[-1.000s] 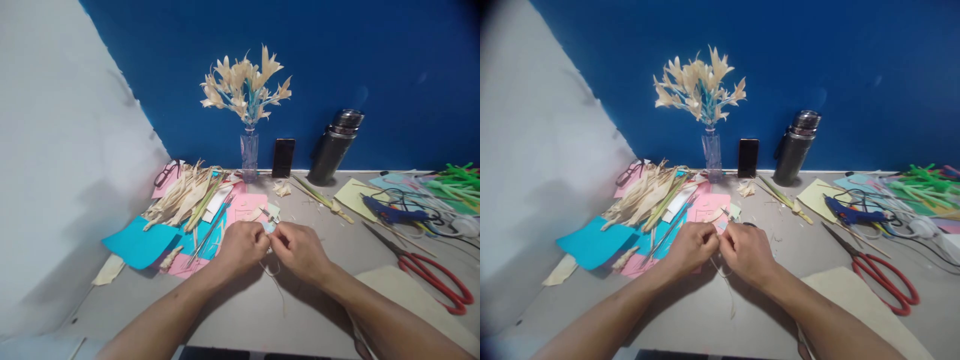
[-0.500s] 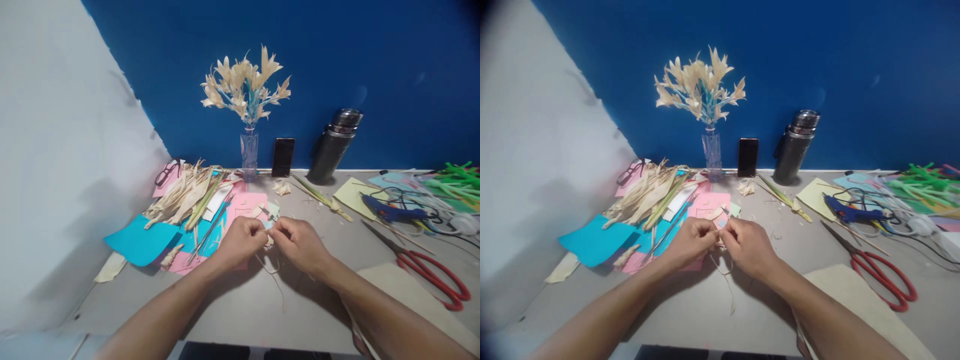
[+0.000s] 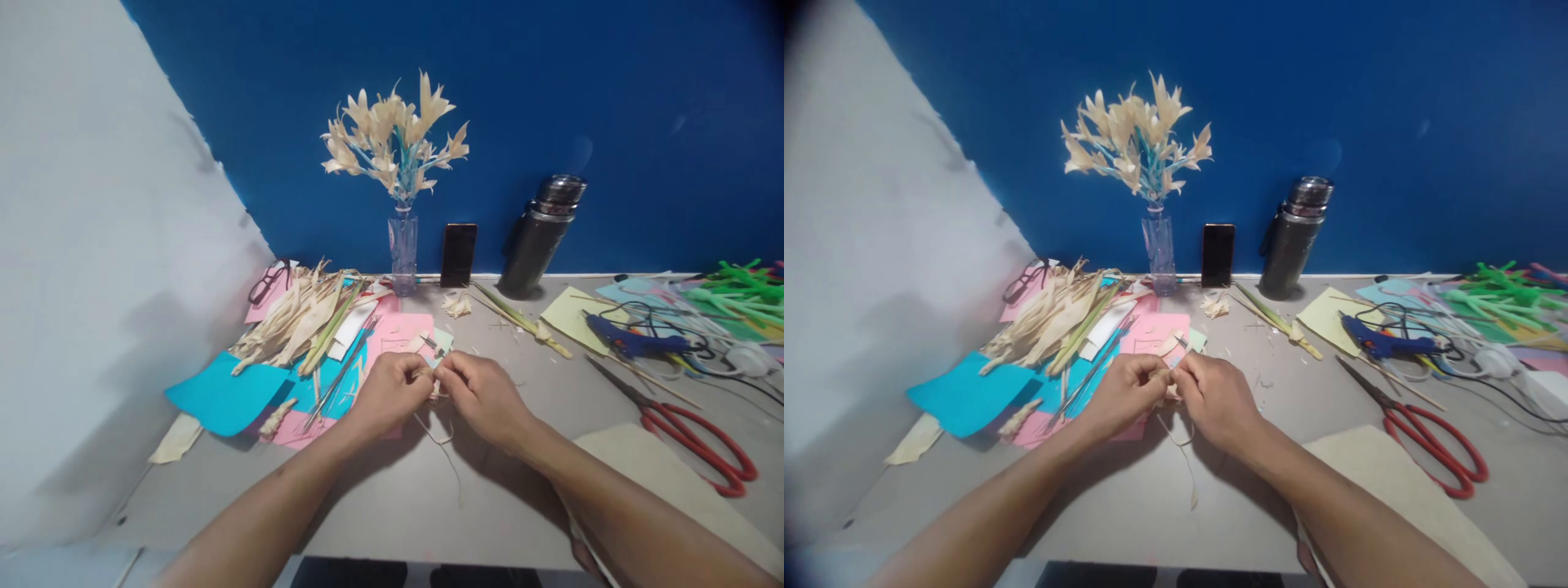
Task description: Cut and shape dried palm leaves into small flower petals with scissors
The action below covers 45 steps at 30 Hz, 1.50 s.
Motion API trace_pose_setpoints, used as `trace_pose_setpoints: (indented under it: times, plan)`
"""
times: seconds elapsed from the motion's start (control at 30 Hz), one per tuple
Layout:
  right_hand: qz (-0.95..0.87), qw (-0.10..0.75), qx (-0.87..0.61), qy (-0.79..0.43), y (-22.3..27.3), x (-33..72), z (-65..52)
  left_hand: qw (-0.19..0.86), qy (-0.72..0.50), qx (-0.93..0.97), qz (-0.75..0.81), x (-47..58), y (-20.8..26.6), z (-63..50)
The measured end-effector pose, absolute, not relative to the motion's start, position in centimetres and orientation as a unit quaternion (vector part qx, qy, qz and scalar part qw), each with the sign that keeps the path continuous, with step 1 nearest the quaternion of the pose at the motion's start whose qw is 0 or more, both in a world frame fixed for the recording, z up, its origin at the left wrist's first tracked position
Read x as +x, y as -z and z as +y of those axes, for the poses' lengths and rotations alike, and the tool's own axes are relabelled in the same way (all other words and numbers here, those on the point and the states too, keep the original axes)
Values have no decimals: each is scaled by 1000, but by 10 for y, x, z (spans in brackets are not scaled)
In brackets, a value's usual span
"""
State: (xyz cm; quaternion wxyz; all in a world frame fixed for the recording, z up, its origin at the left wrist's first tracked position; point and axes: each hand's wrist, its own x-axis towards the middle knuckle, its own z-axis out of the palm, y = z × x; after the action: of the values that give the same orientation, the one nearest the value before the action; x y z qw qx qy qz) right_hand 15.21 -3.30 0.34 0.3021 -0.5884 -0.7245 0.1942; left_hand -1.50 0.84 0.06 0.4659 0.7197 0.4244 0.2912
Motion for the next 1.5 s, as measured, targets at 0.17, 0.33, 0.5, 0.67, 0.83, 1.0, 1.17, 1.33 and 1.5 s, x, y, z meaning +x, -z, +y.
trace_pose_setpoints:
  times: [0.17, 0.33, 0.5, 0.67, 0.83, 1.0, 1.17, 1.33, 1.5]
  plan:
    - [-765, 212, -598, -112, -4, 149, -34, 276, -276, 795, 464, -11, 4, 2]
    - [-770, 169, -609, -83, -5, 148, -33, 188, -252, 827, 466, -12, 2, 3]
    - [-780, 142, -601, -99, -8, 151, -33, 235, -240, 842, 422, -17, 0, 7]
    - [-792, 128, -592, -73, -8, 152, -35, 224, -236, 848, 418, -14, 2, 4]
    - [-803, 136, -577, -52, -8, 153, -36, 162, -194, 843, 475, -8, 0, -1]
    - [-777, 146, -610, -48, -12, 152, -37, 204, -214, 820, 490, -13, -3, 3]
    - [-783, 142, -603, -63, -16, 152, -38, 213, -234, 829, 461, -14, -3, 3]
    - [-788, 132, -599, -55, -12, 151, -38, 139, -189, 841, 488, -8, 4, 1]
    - [-763, 138, -628, -57, -14, 151, -35, 162, -180, 806, 540, -15, -4, 10]
